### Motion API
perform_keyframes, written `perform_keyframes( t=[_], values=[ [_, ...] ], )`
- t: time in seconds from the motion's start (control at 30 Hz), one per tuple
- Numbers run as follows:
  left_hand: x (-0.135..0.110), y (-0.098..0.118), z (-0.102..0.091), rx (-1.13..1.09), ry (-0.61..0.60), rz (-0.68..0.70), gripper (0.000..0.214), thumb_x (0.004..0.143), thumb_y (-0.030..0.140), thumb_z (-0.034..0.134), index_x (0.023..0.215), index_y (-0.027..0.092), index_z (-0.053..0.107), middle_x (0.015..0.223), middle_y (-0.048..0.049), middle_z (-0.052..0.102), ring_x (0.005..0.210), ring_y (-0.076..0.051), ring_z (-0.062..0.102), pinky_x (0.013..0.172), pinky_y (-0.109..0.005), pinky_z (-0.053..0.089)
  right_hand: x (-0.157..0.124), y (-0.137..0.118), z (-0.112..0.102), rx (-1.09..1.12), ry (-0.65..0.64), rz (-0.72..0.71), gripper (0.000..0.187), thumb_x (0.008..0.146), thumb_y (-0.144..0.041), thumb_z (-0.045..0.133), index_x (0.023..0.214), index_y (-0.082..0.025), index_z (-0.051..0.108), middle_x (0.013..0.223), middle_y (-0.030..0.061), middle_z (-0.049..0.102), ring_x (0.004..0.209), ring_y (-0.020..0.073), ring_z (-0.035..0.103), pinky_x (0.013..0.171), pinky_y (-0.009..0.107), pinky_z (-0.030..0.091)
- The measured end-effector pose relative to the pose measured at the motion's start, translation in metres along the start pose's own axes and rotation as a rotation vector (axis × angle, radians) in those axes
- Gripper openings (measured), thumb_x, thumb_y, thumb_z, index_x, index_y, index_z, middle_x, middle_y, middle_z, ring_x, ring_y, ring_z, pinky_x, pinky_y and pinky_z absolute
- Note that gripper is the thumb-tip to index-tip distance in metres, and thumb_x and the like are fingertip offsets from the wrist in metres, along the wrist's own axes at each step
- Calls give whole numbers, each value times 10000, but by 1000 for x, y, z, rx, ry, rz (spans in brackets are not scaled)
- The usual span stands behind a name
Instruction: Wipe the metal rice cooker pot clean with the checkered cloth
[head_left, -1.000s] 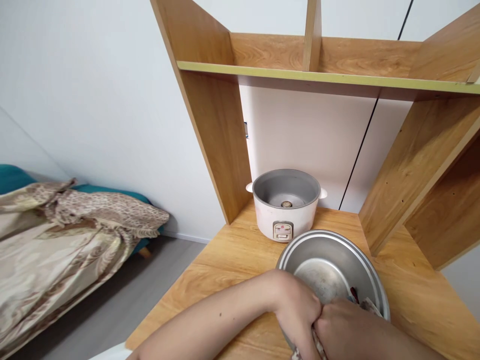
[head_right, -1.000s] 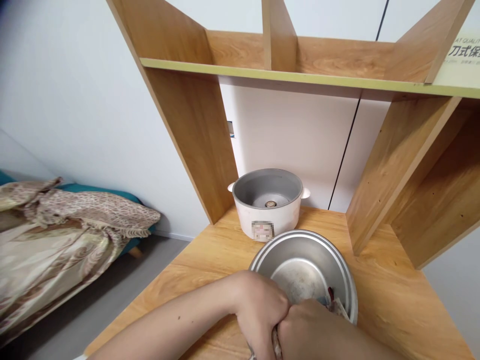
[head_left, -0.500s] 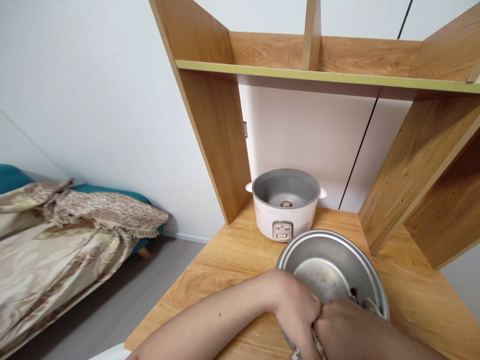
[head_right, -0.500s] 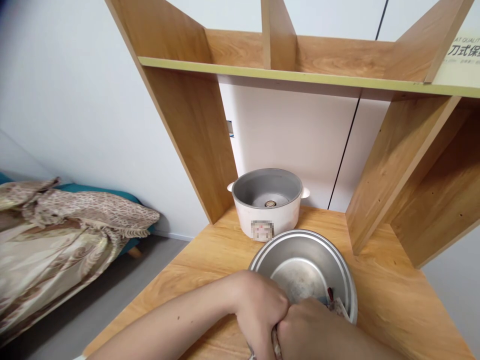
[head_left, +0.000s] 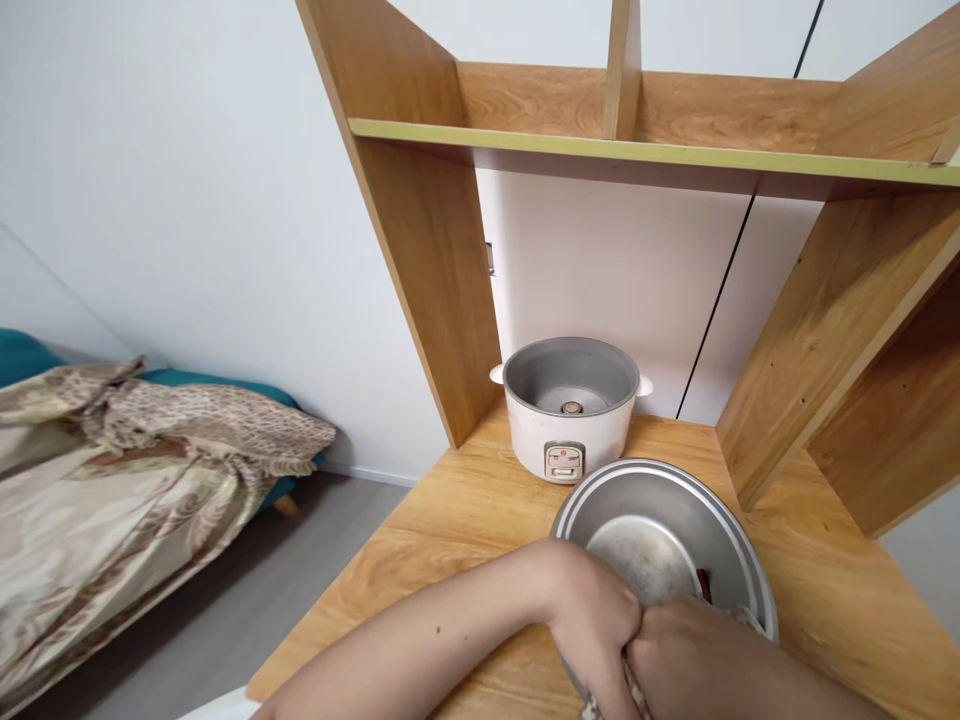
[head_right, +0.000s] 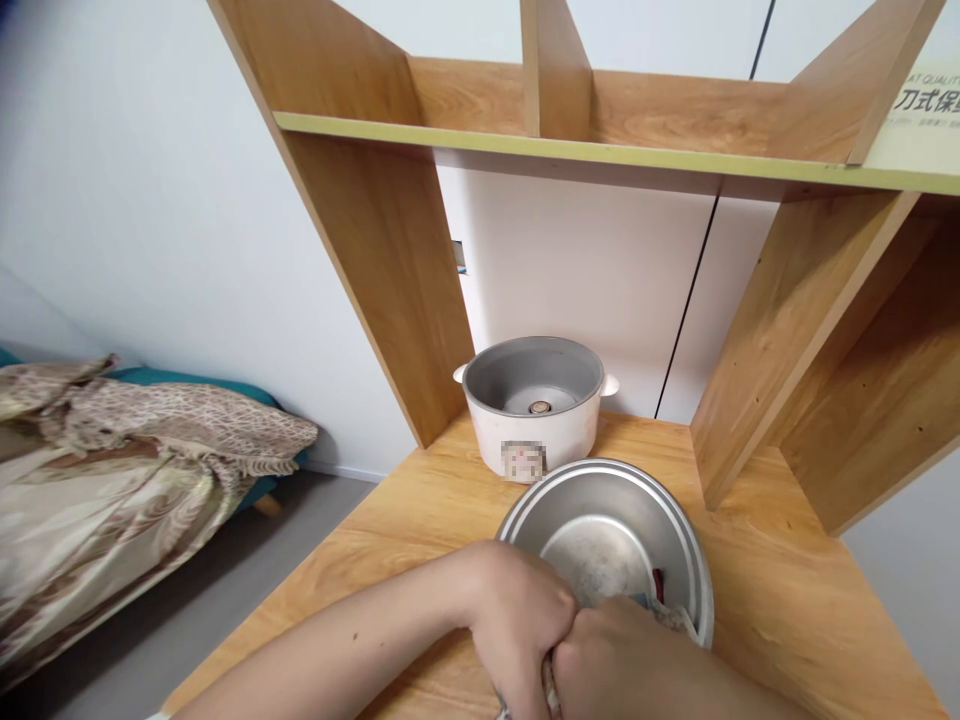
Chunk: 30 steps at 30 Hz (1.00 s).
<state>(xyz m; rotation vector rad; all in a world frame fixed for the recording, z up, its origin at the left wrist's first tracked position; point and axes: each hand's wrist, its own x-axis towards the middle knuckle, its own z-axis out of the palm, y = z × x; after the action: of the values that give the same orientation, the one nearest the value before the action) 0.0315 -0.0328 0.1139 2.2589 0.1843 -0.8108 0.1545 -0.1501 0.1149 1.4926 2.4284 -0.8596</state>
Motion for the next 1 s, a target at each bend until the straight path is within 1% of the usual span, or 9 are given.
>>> perform_keyframes(
  t=[0.17, 0.27, 0.33, 0.4, 0.47, 0.6, 0.73, 0.9, 1.0],
  values=[
    [-2, 2, -2, 20, -11, -22, 501, 551, 552, 1007, 462, 297, 585, 467, 62, 566, 513, -202, 580, 583, -331, 481, -2, -3, -4, 24, 4, -1, 377, 999, -565, 693, 1045, -240, 880, 1131, 95, 915, 904, 279, 805, 783, 341, 559],
    [-5, 9, -4, 69, -54, -74, 522, 542, 516, 1012, 459, 301, 543, 471, 57, 544, 553, -222, 595, 649, -354, 508, -1, 5, 4, 36, 23, 1, 392, 996, -574, 693, 1059, -242, 891, 1149, 99, 914, 930, 285, 813, 773, 338, 556],
    [-6, 12, -4, 91, -63, -82, 540, 554, 520, 1005, 464, 307, 517, 471, 55, 526, 575, -232, 598, 688, -365, 517, 1, 11, 12, 45, 33, -6, 368, 981, -536, 704, 1096, -243, 894, 1163, 93, 913, 924, 277, 814, 742, 330, 538],
    [-7, 15, -5, 103, -63, -78, 562, 569, 539, 994, 462, 312, 492, 468, 51, 511, 584, -235, 592, 705, -369, 518, 3, 16, 18, 69, 45, -29, 354, 963, -491, 719, 1161, -251, 887, 1186, 72, 912, 910, 257, 809, 714, 321, 516],
    [-7, 16, -5, 108, -77, -84, 579, 566, 539, 993, 455, 312, 473, 468, 51, 502, 584, -234, 589, 706, -371, 517, 6, 18, 20, 85, 37, -44, 349, 945, -478, 739, 1175, -257, 878, 1189, 55, 911, 905, 244, 799, 699, 318, 500],
    [-7, 16, -7, 81, -86, -78, 529, 540, 499, 1002, 485, 307, 512, 489, 58, 525, 602, -236, 609, 702, -368, 521, 6, 11, 13, 37, 7, -25, 288, 932, -457, 744, 1081, -252, 881, 1135, 56, 912, 859, 239, 777, 699, 318, 504],
    [-8, 16, -7, 89, -67, -77, 527, 550, 512, 995, 491, 306, 513, 490, 57, 537, 607, -236, 612, 694, -364, 520, 3, 4, 5, 23, 25, -14, 300, 975, -468, 730, 1090, -247, 897, 1114, 71, 912, 895, 249, 787, 790, 302, 557],
    [-10, 17, -6, 89, -78, -98, 538, 539, 478, 1012, 492, 303, 505, 484, 70, 514, 591, -223, 598, 702, -358, 516, 8, 15, 18, 91, 31, -56, 294, 980, -486, 742, 1106, -266, 891, 1140, 44, 910, 902, 234, 782, 764, 286, 550],
    [-9, 16, -6, 101, -74, -97, 564, 538, 512, 1009, 485, 306, 486, 477, 69, 488, 589, -222, 582, 704, -358, 512, 13, 19, 23, 123, 17, -74, 314, 969, -500, 759, 1139, -266, 880, 1180, 34, 908, 881, 217, 774, 727, 277, 533]
  ],
)
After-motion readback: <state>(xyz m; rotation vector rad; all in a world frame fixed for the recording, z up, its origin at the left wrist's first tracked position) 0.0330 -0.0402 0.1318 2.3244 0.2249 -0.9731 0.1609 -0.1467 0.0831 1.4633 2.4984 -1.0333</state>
